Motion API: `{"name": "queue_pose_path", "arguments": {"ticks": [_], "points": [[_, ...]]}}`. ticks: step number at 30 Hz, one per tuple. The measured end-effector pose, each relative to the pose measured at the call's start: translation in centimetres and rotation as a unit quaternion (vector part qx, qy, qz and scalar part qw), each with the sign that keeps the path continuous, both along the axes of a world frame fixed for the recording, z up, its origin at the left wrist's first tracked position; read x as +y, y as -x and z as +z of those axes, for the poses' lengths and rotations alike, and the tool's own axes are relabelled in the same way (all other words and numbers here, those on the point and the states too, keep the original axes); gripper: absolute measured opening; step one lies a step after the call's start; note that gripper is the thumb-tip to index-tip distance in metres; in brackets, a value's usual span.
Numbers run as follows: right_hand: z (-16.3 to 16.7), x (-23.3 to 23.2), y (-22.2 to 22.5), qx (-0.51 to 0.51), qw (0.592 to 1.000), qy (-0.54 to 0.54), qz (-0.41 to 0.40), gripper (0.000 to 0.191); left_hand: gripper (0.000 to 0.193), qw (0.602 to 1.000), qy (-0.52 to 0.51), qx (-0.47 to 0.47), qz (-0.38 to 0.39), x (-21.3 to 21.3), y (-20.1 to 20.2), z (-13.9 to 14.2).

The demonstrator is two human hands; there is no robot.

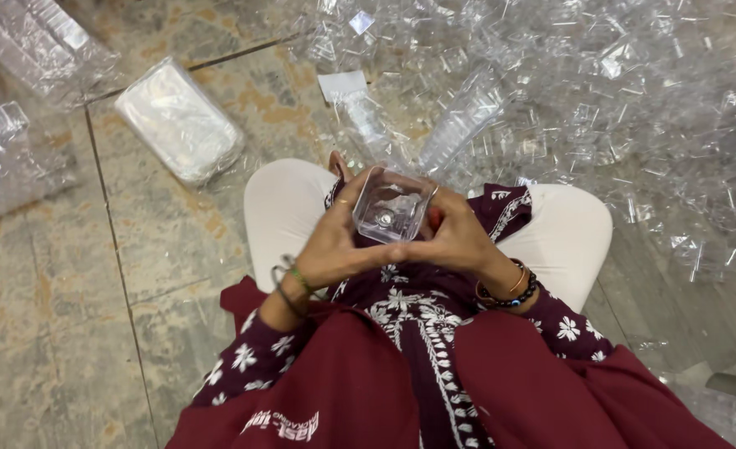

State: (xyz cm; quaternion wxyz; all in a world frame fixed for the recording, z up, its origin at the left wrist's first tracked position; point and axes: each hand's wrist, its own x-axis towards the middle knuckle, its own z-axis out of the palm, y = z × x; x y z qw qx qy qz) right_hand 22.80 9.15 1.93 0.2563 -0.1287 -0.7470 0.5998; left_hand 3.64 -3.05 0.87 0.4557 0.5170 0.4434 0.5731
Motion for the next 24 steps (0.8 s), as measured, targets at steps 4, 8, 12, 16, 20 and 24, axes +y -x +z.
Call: {"name": "queue_pose_path", "arguments": {"ticks": [4,8,12,16,20,24], "points": [[1.5,-0.6,-0.4,-0.017,0.97,-0.24,-0.037,0.087,0.097,0.993,0.003,-0.117,-0.021,0.0,-1.2,-0.4],[1.9,-0.4,-2.0,-0.097,0.989,-0.104,-0.041,0.102,0.088,1.0,-0.001,-0.022,0.016,-0.4,-0.3,-0.3],[-1.1,2.8,-5.3,-0.078,0.99,0.03,-0.109,0.068,0.084,0.988,0.047,-0.143,0.009,-0.4,0.7,-1.2],[-5.8,11.0,-15.5,-0.185,0.888,-0.052,-0.417,0.031,0.095,0.929,0.057,-0.367,-0.007,-0.3,1.2,-2.8],[-13.5,13.6,-27.8,-0.073,0.813,-0.002,-0.577,0.028,0.096,0.869,0.104,-0.482,-0.028,0.6,1.3,-3.5],[-20.7,7.8,-35.9,-0.342,0.66,-0.06,-0.666,0.041,0.086,0.844,0.092,-0.527,-0.038,0.8,1.3,-3.1]]}}
